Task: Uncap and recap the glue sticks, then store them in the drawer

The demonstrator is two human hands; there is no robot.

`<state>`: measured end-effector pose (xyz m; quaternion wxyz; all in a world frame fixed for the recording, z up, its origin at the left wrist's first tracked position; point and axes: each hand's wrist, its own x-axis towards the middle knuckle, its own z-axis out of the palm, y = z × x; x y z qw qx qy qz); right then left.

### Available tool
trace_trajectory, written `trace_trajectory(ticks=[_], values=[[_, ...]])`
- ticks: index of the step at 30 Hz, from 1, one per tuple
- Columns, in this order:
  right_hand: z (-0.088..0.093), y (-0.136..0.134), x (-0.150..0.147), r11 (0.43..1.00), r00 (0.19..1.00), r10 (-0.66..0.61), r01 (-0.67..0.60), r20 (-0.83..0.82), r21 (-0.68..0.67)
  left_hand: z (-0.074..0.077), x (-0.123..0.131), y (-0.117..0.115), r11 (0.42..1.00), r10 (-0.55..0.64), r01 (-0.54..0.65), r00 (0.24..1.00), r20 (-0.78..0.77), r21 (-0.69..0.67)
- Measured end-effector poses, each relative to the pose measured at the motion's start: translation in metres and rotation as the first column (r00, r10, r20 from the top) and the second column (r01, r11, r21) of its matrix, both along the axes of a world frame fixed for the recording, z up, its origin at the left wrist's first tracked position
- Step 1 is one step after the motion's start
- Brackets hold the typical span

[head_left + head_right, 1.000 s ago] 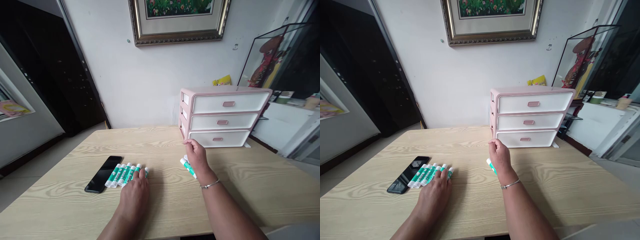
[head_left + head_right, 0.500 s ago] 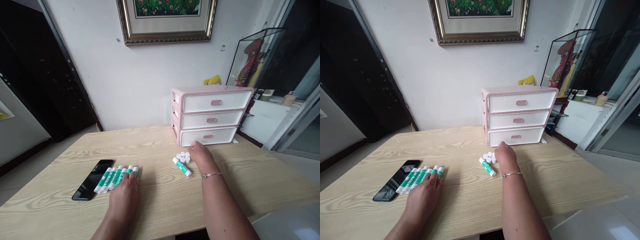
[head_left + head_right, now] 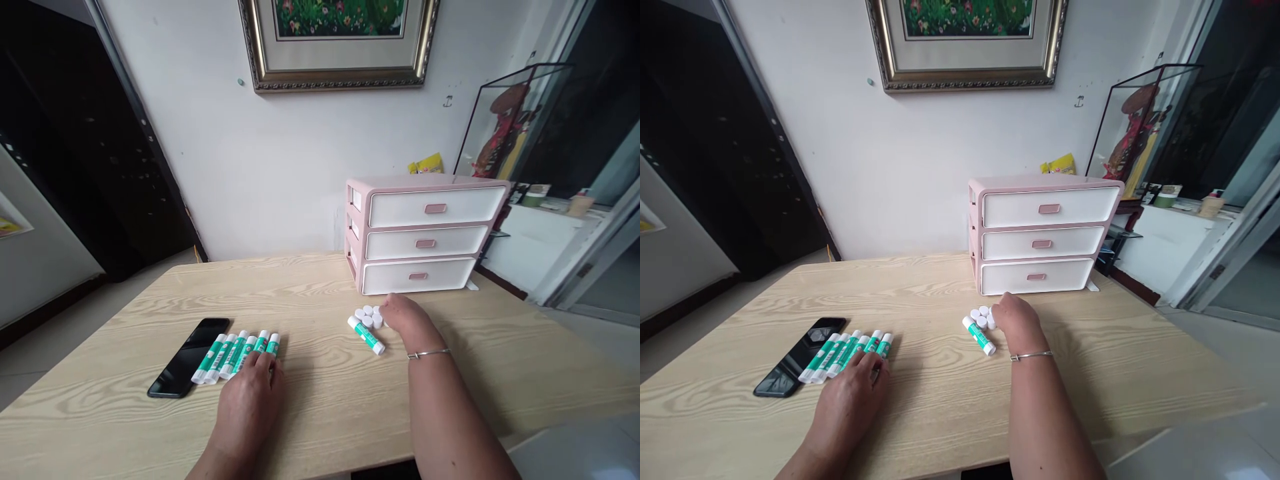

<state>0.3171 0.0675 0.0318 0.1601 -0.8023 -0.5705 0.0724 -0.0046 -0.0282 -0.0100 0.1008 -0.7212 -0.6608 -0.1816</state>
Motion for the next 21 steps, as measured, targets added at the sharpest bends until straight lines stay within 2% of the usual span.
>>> trace_trajectory(ticks=[4, 8, 10, 14, 18, 21], values=[[0.012, -0.013, -0.015, 0.997, 0.998, 0.048, -0.050, 0.029, 0.063, -0.002, 0.000, 0.002, 1.000, 0.005, -0.004, 1.000, 0.019, -0.016], [0.006, -0.019, -0.025, 0.964, 0.961, 0.267, -0.267, 0.072, -0.009, -0.009, 0.000, 0.003, 1.000, -0.020, 0.019, 0.997, 0.079, 0.013], [0.000, -0.019, -0.029, 0.940, 0.935, 0.339, -0.335, 0.104, -0.059, -0.011, 0.001, 0.001, 0.998, -0.064, 0.060, 0.990, 0.124, 0.036], [-0.004, -0.021, -0.040, 0.930, 0.923, 0.360, -0.343, 0.139, -0.128, -0.010, 0.005, -0.005, 0.981, -0.194, 0.187, 0.963, 0.190, 0.054], [-0.002, -0.025, -0.057, 0.933, 0.914, 0.356, -0.336, 0.195, -0.130, -0.002, 0.010, -0.011, 0.942, -0.334, 0.333, 0.907, 0.256, 0.052], [0.000, -0.026, -0.068, 0.919, 0.915, 0.387, -0.374, 0.113, -0.122, 0.006, 0.015, -0.015, 0.916, -0.387, 0.400, 0.852, 0.351, 0.038]])
